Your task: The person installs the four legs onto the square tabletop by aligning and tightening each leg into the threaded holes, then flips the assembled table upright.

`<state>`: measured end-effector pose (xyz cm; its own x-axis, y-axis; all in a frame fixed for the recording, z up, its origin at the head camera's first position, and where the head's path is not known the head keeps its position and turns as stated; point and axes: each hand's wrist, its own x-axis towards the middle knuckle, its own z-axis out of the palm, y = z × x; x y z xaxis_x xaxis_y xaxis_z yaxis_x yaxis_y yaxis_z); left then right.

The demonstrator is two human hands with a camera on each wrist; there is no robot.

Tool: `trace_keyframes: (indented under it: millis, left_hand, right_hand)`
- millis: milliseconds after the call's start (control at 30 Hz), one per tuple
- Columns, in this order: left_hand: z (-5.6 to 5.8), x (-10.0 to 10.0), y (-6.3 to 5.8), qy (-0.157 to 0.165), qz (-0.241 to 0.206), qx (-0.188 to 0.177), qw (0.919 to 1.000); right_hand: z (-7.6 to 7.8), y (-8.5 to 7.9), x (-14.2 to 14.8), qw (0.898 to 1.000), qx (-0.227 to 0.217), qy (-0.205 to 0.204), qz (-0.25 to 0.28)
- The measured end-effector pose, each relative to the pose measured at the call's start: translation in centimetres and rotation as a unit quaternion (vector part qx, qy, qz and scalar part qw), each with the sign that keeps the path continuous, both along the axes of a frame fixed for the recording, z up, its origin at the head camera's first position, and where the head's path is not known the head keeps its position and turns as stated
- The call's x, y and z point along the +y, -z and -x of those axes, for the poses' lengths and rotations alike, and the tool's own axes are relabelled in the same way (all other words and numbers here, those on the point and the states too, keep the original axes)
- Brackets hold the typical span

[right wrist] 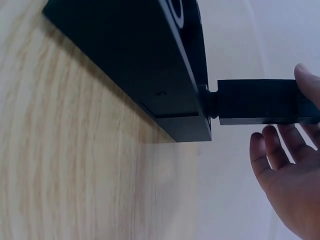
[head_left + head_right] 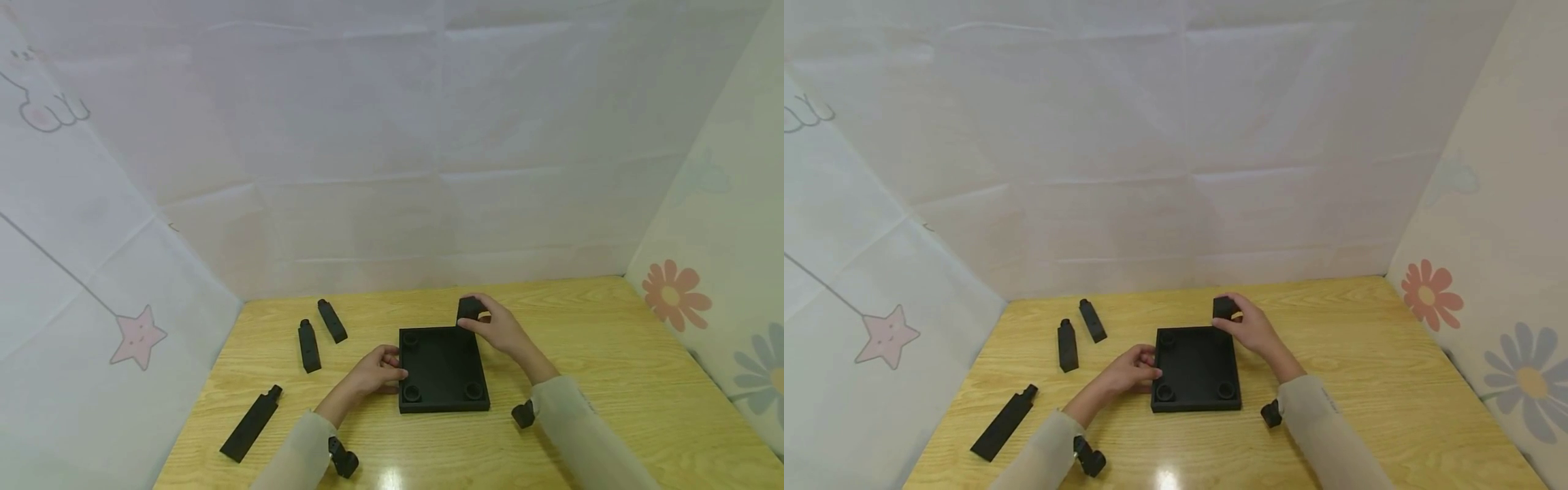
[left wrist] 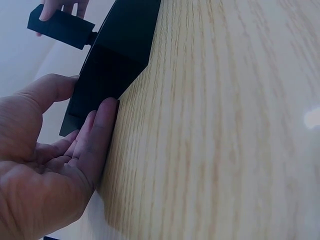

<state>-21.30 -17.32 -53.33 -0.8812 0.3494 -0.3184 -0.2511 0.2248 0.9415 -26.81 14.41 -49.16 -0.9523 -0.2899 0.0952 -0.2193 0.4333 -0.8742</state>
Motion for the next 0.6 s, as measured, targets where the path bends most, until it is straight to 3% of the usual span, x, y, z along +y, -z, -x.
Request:
trace_keyframes:
  millis: [133, 600]
  left_hand:
    - [-0.03, 0.08, -0.1, 0.001, 0.0, 0.0, 1.0]
    - [0.14, -0.08, 0.01, 0.0, -0.002, -0.005, 1.0]
  right_hand:
    - [-0.11, -0.15, -0.18, 1.0, 0.007, 0.006, 0.005]
    - [-0.16, -1.02, 0.55, 0.998, 0.035, -0.049, 0.027]
